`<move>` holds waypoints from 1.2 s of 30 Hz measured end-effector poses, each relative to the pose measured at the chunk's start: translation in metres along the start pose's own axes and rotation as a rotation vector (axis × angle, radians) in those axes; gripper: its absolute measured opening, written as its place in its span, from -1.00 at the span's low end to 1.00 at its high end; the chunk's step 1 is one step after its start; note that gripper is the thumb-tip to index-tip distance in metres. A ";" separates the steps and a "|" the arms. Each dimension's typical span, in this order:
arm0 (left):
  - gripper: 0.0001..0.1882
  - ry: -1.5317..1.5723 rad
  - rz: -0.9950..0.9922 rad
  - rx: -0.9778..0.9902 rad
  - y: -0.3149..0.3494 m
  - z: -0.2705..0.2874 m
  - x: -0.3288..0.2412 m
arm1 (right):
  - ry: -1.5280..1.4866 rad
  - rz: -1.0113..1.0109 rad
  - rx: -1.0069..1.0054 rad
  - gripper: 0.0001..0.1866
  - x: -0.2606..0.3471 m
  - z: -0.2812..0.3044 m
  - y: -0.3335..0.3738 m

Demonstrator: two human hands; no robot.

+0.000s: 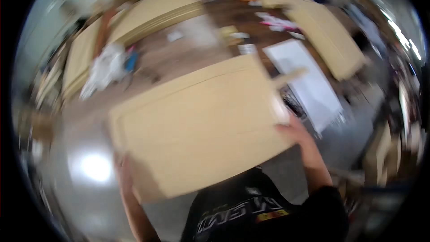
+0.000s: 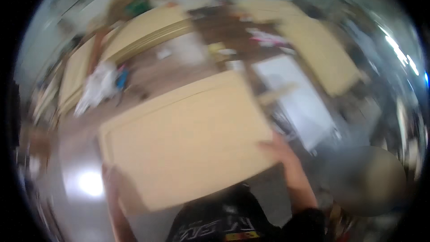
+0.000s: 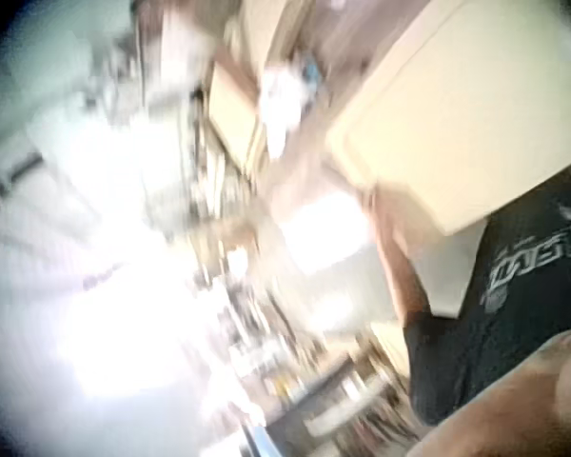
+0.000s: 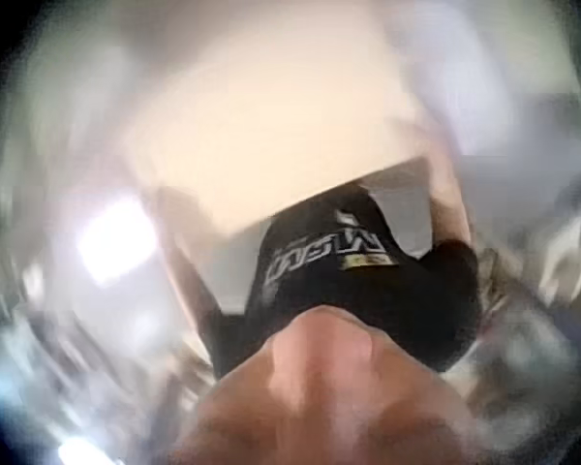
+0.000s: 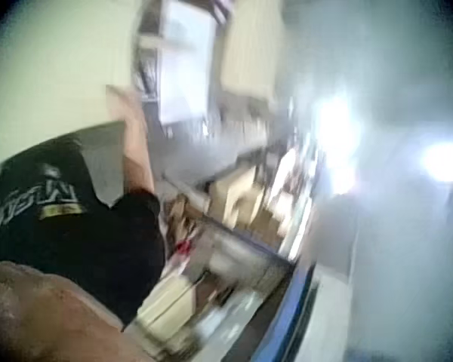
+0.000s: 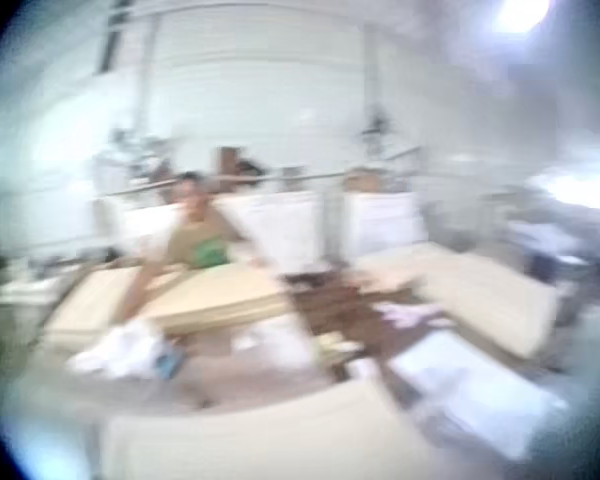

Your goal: The person moves wooden cabinet doors from a stack to a work table by hand. The person then retrieves thin wooden strips from a container and places them onto the surface of one of the doors.

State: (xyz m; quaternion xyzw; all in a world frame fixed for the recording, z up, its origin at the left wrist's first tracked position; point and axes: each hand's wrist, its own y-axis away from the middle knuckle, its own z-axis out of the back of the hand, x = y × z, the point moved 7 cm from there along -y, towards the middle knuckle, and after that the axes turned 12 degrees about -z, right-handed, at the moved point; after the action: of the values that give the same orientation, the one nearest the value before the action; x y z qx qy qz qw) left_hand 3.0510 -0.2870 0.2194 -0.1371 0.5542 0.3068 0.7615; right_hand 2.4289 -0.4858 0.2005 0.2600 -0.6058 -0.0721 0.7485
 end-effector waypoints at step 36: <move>-0.16 -0.322 -0.226 -0.115 -0.046 0.056 0.109 | 0.263 0.098 0.017 -0.27 0.019 -0.004 0.008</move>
State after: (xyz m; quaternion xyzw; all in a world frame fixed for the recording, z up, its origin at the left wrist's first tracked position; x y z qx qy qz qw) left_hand 3.1431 -0.2575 0.1316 -0.1906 0.3879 0.2685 0.8609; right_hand 2.4355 -0.4855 0.2204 0.2438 -0.5151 0.0042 0.8217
